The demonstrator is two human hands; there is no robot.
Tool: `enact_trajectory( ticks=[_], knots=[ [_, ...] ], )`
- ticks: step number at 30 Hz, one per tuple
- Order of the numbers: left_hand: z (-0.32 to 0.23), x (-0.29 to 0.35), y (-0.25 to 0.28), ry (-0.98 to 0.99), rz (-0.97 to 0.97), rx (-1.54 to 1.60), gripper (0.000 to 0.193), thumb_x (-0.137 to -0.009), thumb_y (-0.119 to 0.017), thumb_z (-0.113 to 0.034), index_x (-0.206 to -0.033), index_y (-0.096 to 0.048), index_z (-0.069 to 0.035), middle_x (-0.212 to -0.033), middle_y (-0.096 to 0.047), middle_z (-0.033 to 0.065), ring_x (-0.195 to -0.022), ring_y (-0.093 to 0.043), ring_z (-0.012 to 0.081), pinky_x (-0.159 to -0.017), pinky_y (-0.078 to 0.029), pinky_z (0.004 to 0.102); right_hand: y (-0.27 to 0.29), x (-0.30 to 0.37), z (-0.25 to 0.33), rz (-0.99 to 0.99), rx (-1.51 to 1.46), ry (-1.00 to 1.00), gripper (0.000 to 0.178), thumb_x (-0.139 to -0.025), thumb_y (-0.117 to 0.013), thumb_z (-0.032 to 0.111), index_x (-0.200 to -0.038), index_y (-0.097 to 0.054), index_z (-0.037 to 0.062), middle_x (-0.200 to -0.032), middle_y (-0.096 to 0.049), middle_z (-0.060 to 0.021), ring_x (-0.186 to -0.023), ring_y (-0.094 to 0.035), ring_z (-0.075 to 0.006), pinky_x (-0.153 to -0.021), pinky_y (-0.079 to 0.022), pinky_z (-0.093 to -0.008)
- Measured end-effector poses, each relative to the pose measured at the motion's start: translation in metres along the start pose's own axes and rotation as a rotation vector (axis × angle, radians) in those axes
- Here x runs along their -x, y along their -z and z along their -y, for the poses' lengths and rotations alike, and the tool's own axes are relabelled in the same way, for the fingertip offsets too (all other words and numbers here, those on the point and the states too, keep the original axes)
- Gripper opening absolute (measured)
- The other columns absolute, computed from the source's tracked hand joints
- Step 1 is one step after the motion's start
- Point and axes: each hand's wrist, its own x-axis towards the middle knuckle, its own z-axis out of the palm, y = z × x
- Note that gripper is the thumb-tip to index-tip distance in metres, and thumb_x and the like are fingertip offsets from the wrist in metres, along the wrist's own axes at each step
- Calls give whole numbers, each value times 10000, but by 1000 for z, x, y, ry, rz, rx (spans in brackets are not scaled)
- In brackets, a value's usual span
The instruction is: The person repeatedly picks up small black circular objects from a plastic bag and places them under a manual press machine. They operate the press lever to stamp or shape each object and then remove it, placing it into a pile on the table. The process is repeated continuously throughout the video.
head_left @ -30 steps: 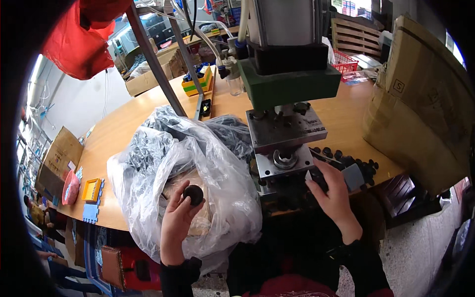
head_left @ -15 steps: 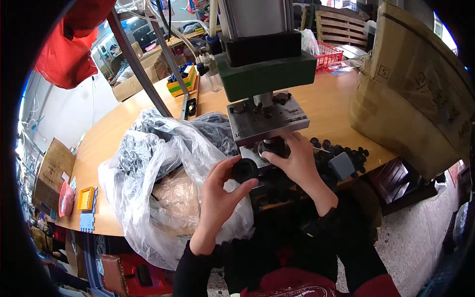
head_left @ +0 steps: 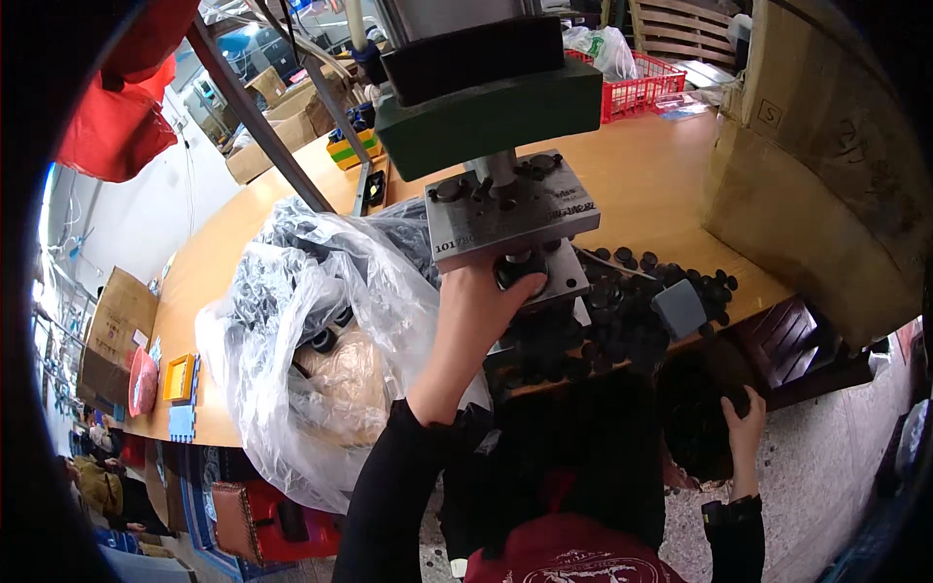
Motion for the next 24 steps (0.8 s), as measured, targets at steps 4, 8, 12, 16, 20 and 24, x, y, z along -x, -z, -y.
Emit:
enact_trajectory(
  ticks=[4, 8, 12, 16, 20, 24],
  knots=[
    [7, 12, -10, -23, -137, -103, 507, -763, -779, -319, -1119, -620, 5, -1022, -662, 191, -930, -649, 356, -804, -507, 407, -21, -12, 0, 14, 84, 56, 688, -854, -706, 395, -1390, -442, 53, -1401, -419, -205, -1311, -399, -356, -1072, -345, -452],
    [6, 29, -7, 66, -131, 71, 578, -789, -769, -250, -1251, -523, -4, -1126, -617, 205, -1009, -619, 359, -860, -488, 400, -31, -21, 84, -28, 27, 309, 697, -911, -630, 381, -1470, -338, 84, -1492, -334, -186, -1377, -330, -336, -1103, -295, -449],
    [5, 70, 12, -3, -234, 53, 564, -819, -751, -172, -1315, -512, -47, -1221, -580, 168, -1073, -598, 293, -864, -491, 362, -24, -37, 169, 71, -14, 553, 597, -970, -540, 364, -1452, -362, 62, -1496, -346, -167, -1391, -314, -341, -1127, -265, -489],
    [32, 113, 50, 196, -209, 121, 444, -839, -729, -109, -1254, -580, -61, -1158, -607, 126, -1058, -609, 221, -866, -495, 323, -36, -44, 239, 116, 87, 674, 543, -994, -487, 338, -1436, -380, 41, -1488, -369, -162, -1394, -316, -327, -1133, -262, -463],
    [86, 149, 97, 354, -316, -56, 334, -854, -714, -132, -1166, -635, -40, -1064, -645, 112, -931, -649, 200, -802, -512, 312, -51, -61, 241, 196, 342, 497, 570, -1017, -389, 407, -1450, -358, 38, -1514, -325, -168, -1406, -292, -328, -1149, -228, -463],
    [143, 159, 138, 537, -312, -240, 323, -840, -697, -175, -1135, -638, -58, -1049, -648, 133, -890, -640, 229, -782, -501, 335, -52, -55, 219, 325, 590, 270, 610, -1028, -297, 457, -1465, -331, 33, -1535, -277, -181, -1418, -266, -331, -1158, -208, -465]
  ],
)
